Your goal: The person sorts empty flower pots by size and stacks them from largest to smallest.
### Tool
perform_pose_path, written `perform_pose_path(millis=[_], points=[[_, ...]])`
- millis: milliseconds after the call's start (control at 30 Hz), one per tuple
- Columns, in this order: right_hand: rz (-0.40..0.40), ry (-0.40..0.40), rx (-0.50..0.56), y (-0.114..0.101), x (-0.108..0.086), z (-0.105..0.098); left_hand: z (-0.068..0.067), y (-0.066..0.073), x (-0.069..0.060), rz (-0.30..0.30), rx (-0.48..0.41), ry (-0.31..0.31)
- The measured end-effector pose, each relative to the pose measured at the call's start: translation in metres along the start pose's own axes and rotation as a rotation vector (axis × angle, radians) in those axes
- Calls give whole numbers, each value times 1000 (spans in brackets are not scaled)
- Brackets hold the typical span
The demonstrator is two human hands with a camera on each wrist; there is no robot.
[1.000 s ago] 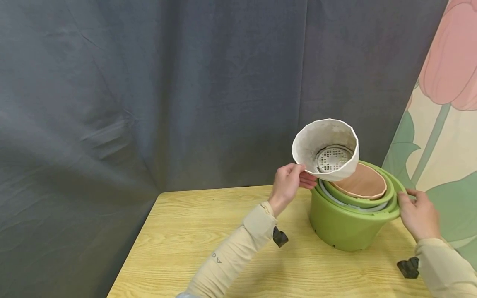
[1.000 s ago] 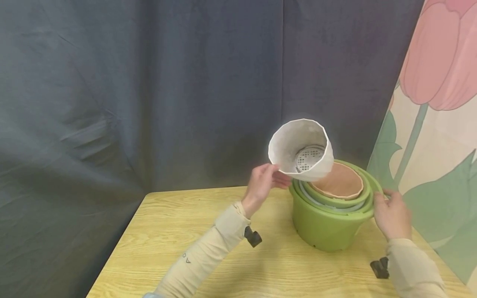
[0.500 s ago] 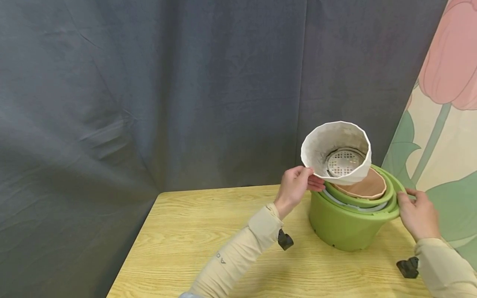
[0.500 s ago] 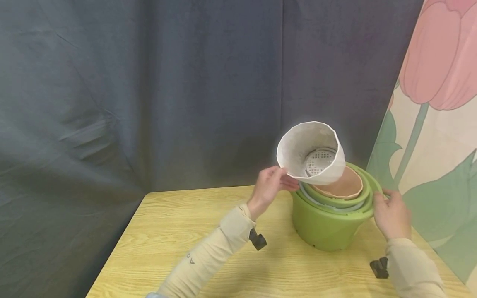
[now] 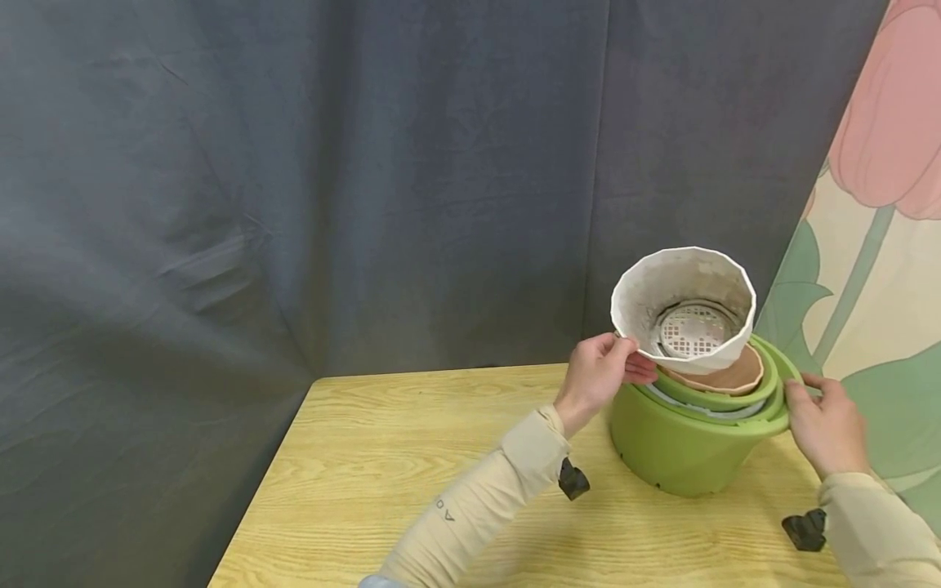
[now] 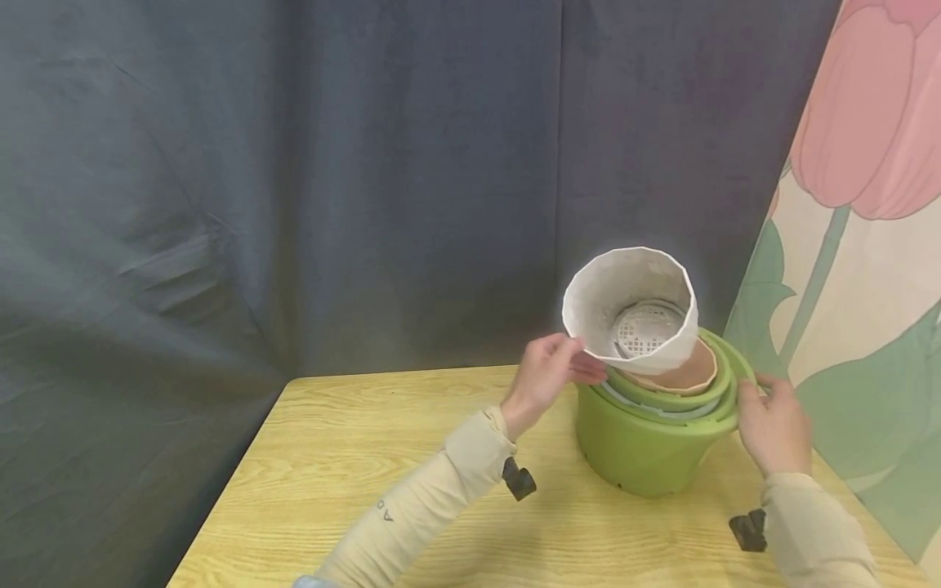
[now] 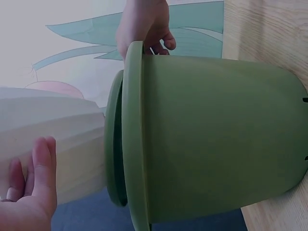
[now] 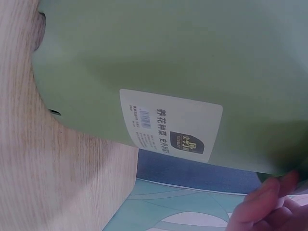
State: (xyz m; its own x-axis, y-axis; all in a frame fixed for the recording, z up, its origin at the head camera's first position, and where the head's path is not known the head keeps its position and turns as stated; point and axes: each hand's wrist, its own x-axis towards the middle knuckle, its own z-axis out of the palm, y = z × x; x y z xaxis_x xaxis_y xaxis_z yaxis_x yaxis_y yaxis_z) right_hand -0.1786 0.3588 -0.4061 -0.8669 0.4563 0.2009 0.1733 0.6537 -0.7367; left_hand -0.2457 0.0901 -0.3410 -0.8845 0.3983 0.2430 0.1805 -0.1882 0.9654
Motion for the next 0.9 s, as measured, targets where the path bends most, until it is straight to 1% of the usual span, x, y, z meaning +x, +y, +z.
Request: perform_pose_path(millis=[100, 367, 633, 900], points=[[-2, 0, -3, 1, 0, 1, 1, 0, -1, 4, 9, -1], [3, 6, -14, -1, 3, 2, 4, -2, 0, -19, 22, 4], [11, 7, -21, -3, 3, 0, 14, 0, 0, -50, 24, 26], [4, 7, -17, -2, 4, 0, 23, -1, -1, -87, 65, 47]])
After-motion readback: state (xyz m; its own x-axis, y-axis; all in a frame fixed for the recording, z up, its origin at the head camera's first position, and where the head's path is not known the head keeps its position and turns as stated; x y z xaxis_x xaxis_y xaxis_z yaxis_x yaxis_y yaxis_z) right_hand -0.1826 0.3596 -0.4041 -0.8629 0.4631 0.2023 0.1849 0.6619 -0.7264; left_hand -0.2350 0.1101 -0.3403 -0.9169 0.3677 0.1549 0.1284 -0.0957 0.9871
